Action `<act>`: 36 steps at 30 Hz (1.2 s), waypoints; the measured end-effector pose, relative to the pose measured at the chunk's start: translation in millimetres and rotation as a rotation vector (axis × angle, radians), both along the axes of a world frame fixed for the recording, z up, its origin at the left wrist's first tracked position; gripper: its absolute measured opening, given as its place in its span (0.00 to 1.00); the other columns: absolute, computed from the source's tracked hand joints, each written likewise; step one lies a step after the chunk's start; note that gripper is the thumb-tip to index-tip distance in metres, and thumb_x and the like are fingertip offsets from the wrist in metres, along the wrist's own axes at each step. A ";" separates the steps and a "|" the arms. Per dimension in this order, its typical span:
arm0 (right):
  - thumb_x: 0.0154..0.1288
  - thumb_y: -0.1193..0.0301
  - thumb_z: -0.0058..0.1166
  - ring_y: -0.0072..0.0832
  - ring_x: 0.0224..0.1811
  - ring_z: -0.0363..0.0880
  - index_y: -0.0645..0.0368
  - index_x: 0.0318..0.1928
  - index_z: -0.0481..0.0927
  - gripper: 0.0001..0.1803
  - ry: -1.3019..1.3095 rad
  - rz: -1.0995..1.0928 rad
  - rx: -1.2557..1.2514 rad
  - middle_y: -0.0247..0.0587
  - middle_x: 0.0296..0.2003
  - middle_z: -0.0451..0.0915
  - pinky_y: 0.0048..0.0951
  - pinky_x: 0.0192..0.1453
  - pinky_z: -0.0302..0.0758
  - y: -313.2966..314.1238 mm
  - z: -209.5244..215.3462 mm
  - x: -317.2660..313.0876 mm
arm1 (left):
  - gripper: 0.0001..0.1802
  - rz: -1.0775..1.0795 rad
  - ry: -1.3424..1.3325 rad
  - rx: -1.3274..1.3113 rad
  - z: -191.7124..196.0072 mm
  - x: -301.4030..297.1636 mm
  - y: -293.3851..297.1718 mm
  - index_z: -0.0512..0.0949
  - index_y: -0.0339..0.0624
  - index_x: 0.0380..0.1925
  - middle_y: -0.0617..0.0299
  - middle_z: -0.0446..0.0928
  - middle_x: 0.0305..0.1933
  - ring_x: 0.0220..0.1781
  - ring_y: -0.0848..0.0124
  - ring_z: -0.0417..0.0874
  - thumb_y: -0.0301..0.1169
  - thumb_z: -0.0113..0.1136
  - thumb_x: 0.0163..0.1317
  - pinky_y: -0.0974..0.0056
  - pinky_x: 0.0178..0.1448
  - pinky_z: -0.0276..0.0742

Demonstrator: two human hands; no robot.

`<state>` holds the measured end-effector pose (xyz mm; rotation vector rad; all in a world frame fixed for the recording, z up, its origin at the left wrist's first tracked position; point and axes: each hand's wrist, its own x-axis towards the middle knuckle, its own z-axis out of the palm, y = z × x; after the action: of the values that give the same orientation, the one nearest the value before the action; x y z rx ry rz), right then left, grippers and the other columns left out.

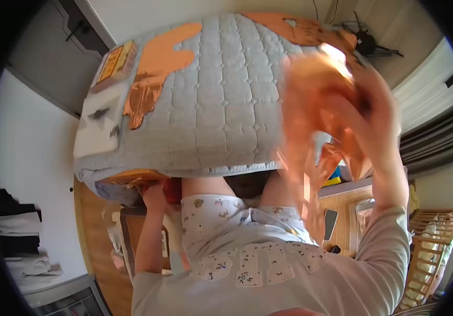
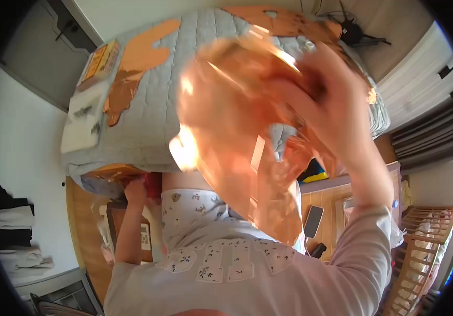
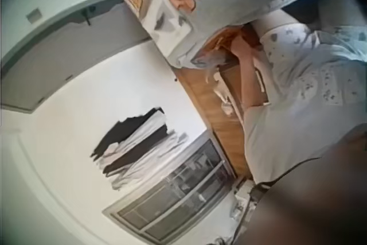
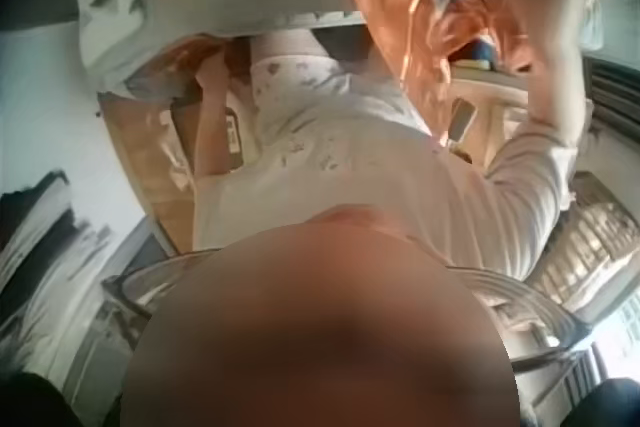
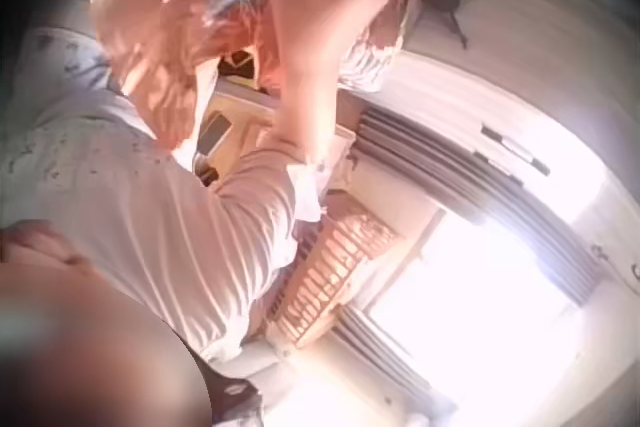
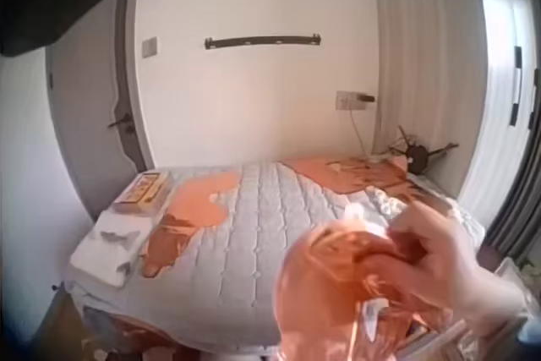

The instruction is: The person folds a foil balloon into a small square by hand, places it onto a cardboard packaging card, and holds up the card.

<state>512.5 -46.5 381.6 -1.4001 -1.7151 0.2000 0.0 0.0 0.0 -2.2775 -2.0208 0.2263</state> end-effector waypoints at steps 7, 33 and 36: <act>0.63 0.46 0.67 0.48 0.49 0.86 0.68 0.53 0.79 0.35 -0.331 -0.188 -0.323 0.58 0.46 0.85 0.44 0.51 0.80 182.7 -56.3 38.3 | 0.12 0.028 -0.116 -0.150 27.9 17.0 -14.1 0.88 0.50 0.37 0.50 0.87 0.40 0.44 0.52 0.90 0.32 0.54 0.67 0.47 0.47 0.86; 0.74 0.31 0.38 0.46 0.85 0.45 0.46 0.79 0.61 0.45 -0.723 0.245 -0.319 0.45 0.82 0.53 0.56 0.86 0.44 113.3 -134.4 -16.0 | 0.26 -1.339 -1.674 -0.201 348.4 127.3 -107.0 0.80 0.41 0.62 0.58 0.82 0.63 0.62 0.63 0.83 0.34 0.70 0.64 0.54 0.66 0.78; 0.75 0.34 0.40 0.47 0.85 0.46 0.47 0.79 0.62 0.43 -0.734 0.217 -0.325 0.46 0.82 0.53 0.55 0.86 0.44 107.2 -134.5 -12.3 | 0.25 -1.372 -1.730 -0.136 351.8 123.6 -90.3 0.80 0.41 0.61 0.58 0.82 0.62 0.62 0.62 0.83 0.34 0.69 0.64 0.54 0.65 0.78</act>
<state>500.2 60.7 247.1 -1.6400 -2.5327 0.0852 123.6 -90.3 351.8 -3.4153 0.4067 -2.1537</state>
